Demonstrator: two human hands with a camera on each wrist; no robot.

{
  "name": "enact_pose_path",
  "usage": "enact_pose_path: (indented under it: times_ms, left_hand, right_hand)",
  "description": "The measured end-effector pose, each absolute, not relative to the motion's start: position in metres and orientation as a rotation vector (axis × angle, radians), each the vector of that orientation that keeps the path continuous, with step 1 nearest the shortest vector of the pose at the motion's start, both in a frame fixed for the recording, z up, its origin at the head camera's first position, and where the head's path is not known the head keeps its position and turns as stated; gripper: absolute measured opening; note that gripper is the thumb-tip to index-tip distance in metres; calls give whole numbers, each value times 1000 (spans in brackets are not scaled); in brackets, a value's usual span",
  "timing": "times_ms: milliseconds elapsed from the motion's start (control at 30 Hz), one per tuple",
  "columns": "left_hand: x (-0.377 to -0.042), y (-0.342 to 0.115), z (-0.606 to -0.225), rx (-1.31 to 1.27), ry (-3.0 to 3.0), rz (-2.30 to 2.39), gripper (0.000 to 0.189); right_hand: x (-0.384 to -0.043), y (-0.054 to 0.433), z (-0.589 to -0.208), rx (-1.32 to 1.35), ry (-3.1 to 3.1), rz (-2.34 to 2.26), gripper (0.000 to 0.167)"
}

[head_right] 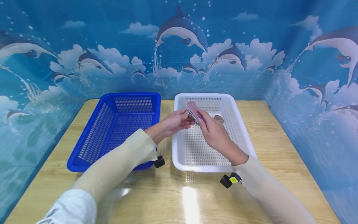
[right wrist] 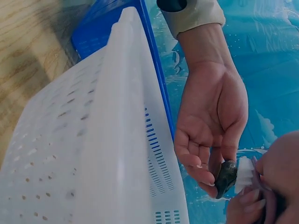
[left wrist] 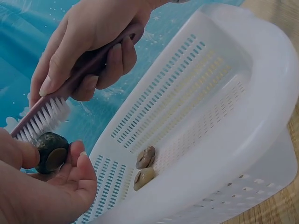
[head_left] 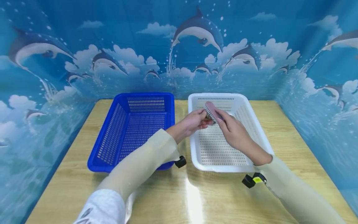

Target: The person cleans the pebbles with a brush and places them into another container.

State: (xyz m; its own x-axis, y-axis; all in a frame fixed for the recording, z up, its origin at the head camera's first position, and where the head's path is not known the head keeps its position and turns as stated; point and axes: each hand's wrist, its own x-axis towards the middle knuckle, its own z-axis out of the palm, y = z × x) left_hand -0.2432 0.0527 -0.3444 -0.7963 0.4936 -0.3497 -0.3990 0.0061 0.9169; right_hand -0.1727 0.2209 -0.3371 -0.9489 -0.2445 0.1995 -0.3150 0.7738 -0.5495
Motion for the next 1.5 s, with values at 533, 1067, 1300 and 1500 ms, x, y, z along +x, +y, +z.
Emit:
enact_pose_path:
  times_ms: [533,1067,1300,1500]
  left_hand:
    - [-242,53,-345,147,1755,1829,41]
    - [-236,53,-344,201,1815,1797,41]
    - [-235,53,-344,195,1838,1787,40]
    - [-235,53,-343,203,1859,1755,40]
  right_hand:
    - [-176,222,-337,393,-2839,842,49]
    - [-170,234,-337,350,-2871,862,50]
    - [-163,235,-340,367,-2855,878,49]
    - [-156,233,-343,427,-2776,880,46]
